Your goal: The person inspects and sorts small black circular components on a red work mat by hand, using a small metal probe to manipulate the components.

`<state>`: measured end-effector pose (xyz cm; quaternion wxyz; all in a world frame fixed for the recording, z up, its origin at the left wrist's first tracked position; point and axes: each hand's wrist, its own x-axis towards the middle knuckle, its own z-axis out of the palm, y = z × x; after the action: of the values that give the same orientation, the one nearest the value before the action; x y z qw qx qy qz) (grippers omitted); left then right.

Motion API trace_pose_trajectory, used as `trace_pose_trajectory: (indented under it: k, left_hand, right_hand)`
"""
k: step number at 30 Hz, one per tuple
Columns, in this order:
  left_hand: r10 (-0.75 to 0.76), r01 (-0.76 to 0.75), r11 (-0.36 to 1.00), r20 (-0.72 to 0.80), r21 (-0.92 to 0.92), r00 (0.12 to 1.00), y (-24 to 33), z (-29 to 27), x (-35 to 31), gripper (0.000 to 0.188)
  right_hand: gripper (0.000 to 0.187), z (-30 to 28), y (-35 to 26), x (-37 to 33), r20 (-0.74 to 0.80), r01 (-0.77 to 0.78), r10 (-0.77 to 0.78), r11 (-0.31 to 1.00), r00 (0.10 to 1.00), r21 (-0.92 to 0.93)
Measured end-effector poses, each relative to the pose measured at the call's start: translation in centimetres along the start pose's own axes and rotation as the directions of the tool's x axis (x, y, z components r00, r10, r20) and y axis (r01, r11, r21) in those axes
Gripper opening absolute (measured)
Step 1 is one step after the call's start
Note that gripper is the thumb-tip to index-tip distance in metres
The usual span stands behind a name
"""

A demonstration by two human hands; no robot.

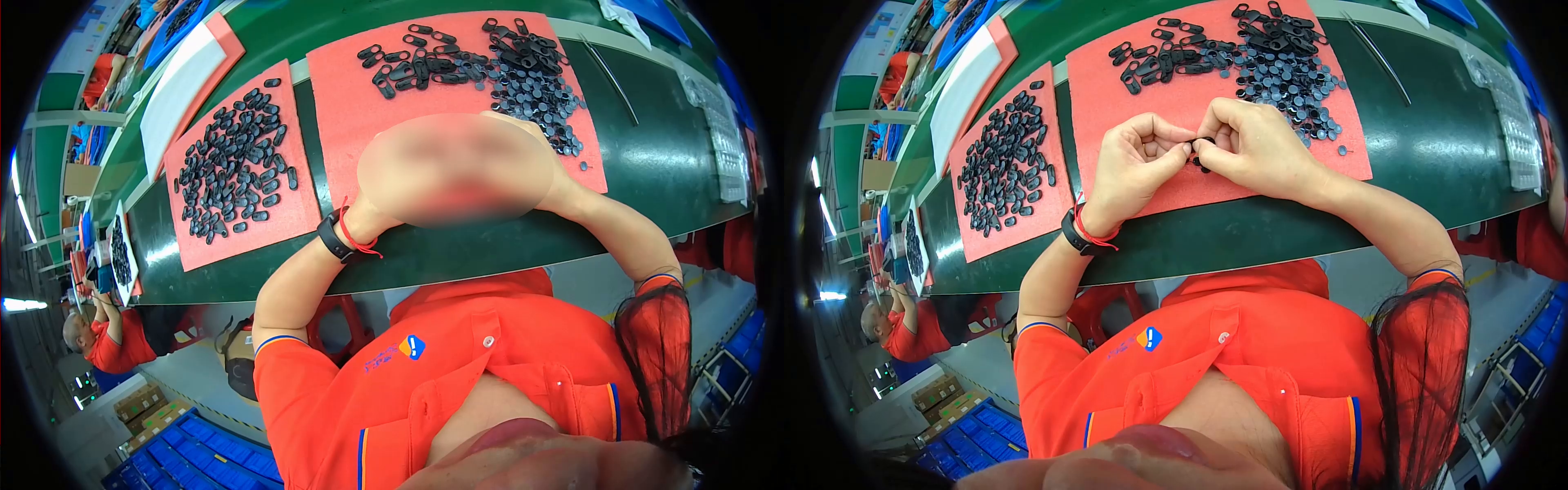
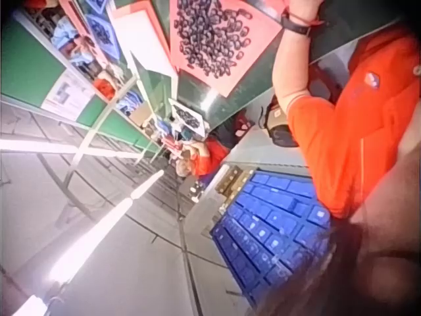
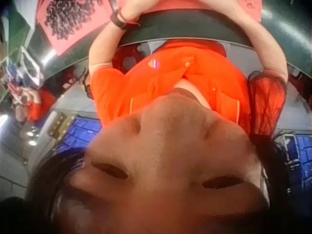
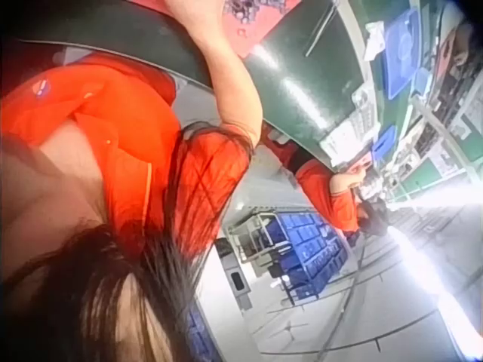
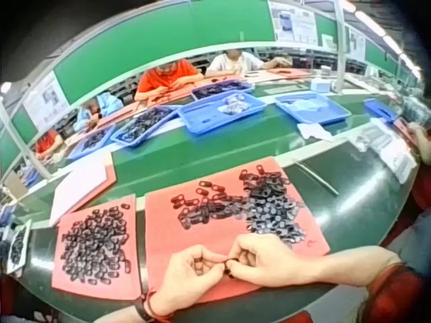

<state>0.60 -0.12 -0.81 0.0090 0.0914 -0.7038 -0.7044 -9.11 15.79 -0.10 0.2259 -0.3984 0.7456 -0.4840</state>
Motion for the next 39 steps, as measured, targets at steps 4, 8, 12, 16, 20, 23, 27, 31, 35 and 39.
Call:
trace_pose_trajectory:
  k: [4, 8, 12, 16, 20, 23, 27, 31, 35, 39]
  left_hand:
    - [0.018, -0.018, 1.000, -0.014, 0.000, 1.000, 0.1, 0.2, 0.0, 0.011]
    - [0.045, -0.045, 0.999, 0.000, -0.002, 0.999, 0.0, 0.4, -0.3, 0.011]
    - [0.048, -0.048, 0.999, -0.013, -0.025, 0.999, 0.7, 0.4, -0.4, 0.012]
    - [-0.045, 0.045, 0.997, 0.011, -0.063, 0.999, 1.5, -0.2, -0.3, 0.013]
    - [0.010, -0.010, 0.999, -0.006, -0.047, 1.000, 0.7, -0.1, -0.3, 0.012]
    - [0.027, -0.027, 0.999, -0.002, -0.021, 1.000, 0.3, -0.1, -0.3, 0.011]
    - [0.033, -0.034, 0.998, 0.005, 0.047, 0.999, 0.4, 0.1, -0.6, 0.011]
    - [0.049, -0.047, 0.994, -0.018, 0.099, 0.999, 0.9, -0.6, -0.7, 0.010]
    - [0.374, -0.284, 0.844, -0.120, 0.455, 0.920, 2.4, -4.1, 0.5, 0.012]
    - [0.269, -0.081, 0.854, -0.303, 0.513, 0.914, 4.1, -11.4, -0.2, 0.016]
  right_hand:
    - [0.012, 0.0, 0.2, 0.0, -0.016, 0.022, -0.022, 1.000, 1.000, 0.006]
    - [0.014, 0.0, -0.1, -0.2, -0.012, 0.020, -0.020, 1.000, 1.000, 0.009]
    - [0.012, 0.0, -0.1, -0.2, -0.016, 0.034, -0.033, 0.998, 0.999, 0.047]
    - [0.008, 0.0, 0.1, 0.0, -0.070, 0.058, -0.056, 0.998, 0.996, 0.032]
    - [0.008, 0.2, 0.1, -0.1, -0.045, 0.054, -0.053, 0.998, 0.998, 0.022]
    - [0.008, 0.1, 0.0, -0.2, -0.016, 0.052, -0.052, 0.999, 0.999, -0.014]
    - [0.009, -0.1, -0.4, -0.4, 0.008, 0.078, -0.078, 0.995, 0.997, -0.061]
    - [0.008, 0.4, -0.3, -0.3, 0.000, 0.094, -0.094, 0.994, 0.996, -0.053]
    - [0.010, 0.3, 0.4, -0.5, -0.024, 0.087, -0.088, 0.996, 0.996, -0.013]
    - [0.011, 0.2, 0.1, -0.7, -0.015, 0.150, -0.152, 0.985, 0.988, -0.091]
